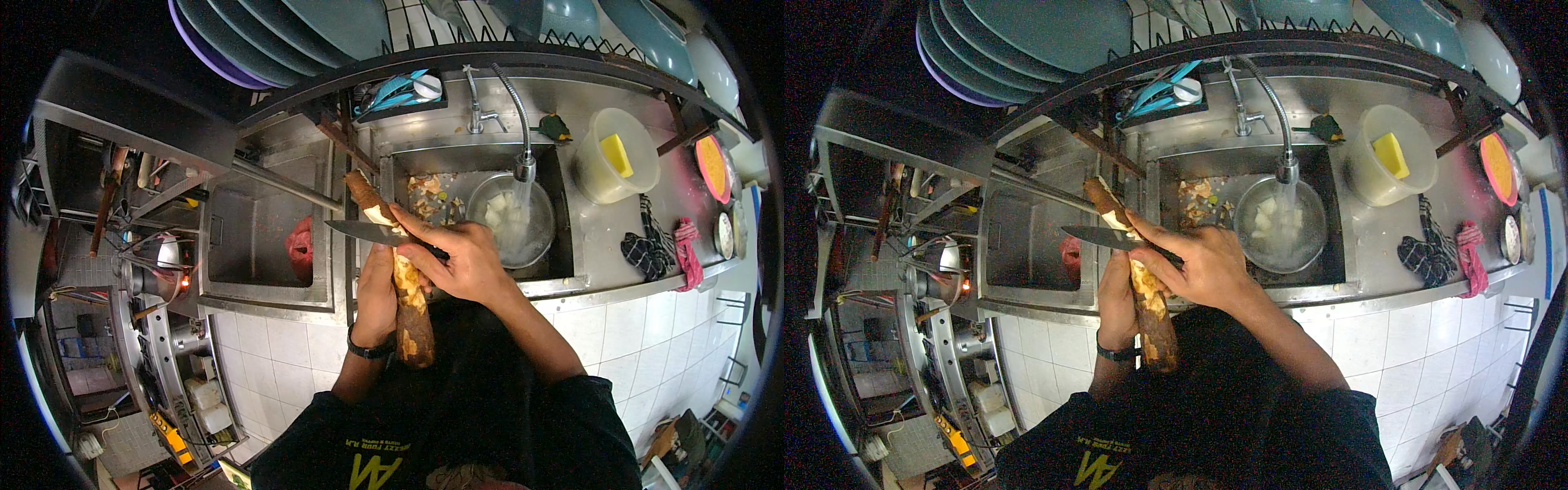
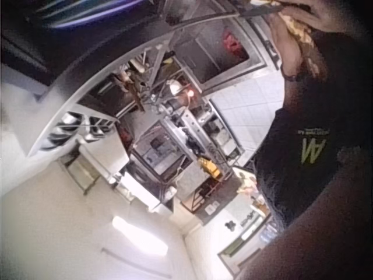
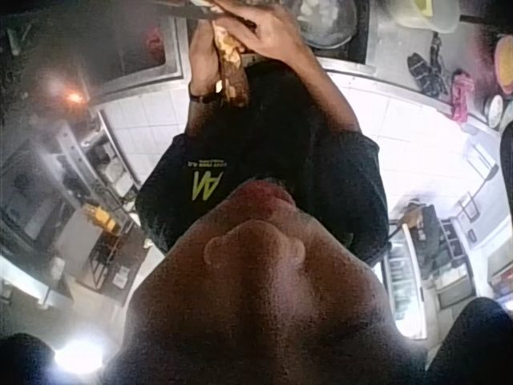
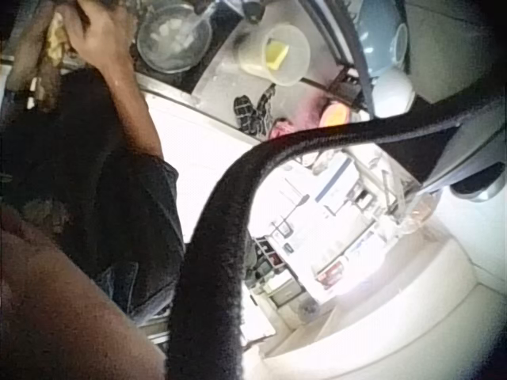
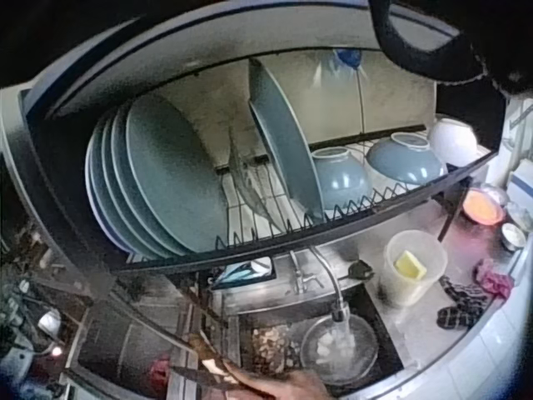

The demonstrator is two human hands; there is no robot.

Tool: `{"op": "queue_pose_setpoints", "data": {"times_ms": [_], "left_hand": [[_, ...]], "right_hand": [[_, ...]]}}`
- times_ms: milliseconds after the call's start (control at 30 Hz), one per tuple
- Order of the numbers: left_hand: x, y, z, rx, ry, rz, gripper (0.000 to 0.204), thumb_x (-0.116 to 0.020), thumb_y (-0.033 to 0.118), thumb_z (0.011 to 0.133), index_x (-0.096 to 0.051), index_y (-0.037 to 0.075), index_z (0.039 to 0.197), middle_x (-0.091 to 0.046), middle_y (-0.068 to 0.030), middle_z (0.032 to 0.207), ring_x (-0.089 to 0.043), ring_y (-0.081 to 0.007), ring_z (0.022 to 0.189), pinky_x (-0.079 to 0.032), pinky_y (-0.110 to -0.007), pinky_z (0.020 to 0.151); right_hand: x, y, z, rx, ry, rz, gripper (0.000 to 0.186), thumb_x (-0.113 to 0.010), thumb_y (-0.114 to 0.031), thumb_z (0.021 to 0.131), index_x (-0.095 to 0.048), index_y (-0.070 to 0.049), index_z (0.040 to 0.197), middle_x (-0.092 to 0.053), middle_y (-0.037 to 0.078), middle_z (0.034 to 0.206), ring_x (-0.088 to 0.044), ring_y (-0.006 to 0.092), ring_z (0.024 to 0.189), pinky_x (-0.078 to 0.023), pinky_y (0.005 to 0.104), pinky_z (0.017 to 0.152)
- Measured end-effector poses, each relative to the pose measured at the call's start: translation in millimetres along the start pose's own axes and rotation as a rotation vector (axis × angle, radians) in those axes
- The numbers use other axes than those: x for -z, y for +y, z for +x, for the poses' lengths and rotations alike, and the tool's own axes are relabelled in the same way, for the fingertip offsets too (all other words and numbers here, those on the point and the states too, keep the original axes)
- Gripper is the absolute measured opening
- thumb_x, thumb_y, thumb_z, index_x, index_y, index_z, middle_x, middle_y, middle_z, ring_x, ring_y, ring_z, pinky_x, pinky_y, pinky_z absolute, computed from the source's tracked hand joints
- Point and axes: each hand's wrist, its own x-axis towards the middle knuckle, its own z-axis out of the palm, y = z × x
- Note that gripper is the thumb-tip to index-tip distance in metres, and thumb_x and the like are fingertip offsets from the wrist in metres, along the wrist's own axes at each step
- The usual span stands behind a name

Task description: The person peels a long brown root vegetable with a knife over a sink, removing the outer skin in strips. The peeled vegetable is held in one hand while the other hand uses the knife to scrape away the skin.

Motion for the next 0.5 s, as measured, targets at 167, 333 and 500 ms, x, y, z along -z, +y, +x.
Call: {"op": "queue_pose_setpoints", "data": {"times_ms": [167, 333, 500], "left_hand": [[-19, -1, -2, 0.124, -0.173, -0.241, 0.05, -0.029, 0.046, 0.114, -0.053, 0.003, 0.124, -0.053, -0.0063, 0.088, -0.054, -0.0167, 0.069, -0.05, -0.031, 0.062], [-21, -1, 4, 0.096, -0.215, -0.302, 0.051, -0.03, 0.047, 0.114, -0.053, 0.003, 0.123, -0.054, -0.0065, 0.089, -0.055, -0.0168, 0.07, -0.05, -0.031, 0.062], [-7, 2, 8, 0.11, -0.22, -0.257, 0.049, -0.03, 0.045, 0.114, -0.054, 0.002, 0.116, -0.057, -0.0086, 0.087, -0.059, -0.0186, 0.072, -0.052, -0.033, 0.064]], "right_hand": [[-4, 14, 11, -0.14, 0.153, 0.316, 0.043, -0.066, -0.028, 0.103, -0.065, -0.003, 0.138, -0.077, 0.009, 0.081, -0.071, 0.007, 0.068, -0.054, 0.0249, 0.06], [2, 17, 3, -0.151, 0.083, 0.632, 0.049, -0.065, -0.033, 0.104, -0.059, -0.008, 0.145, -0.078, 0.008, 0.104, -0.07, 0.0075, 0.08, -0.056, 0.0287, 0.071], [26, 5, -2, -0.075, -0.061, 0.255, 0.062, -0.067, -0.032, 0.101, -0.047, -0.013, 0.156, -0.075, 0.017, 0.094, -0.071, 0.0164, 0.071, -0.054, 0.033, 0.07]]}}
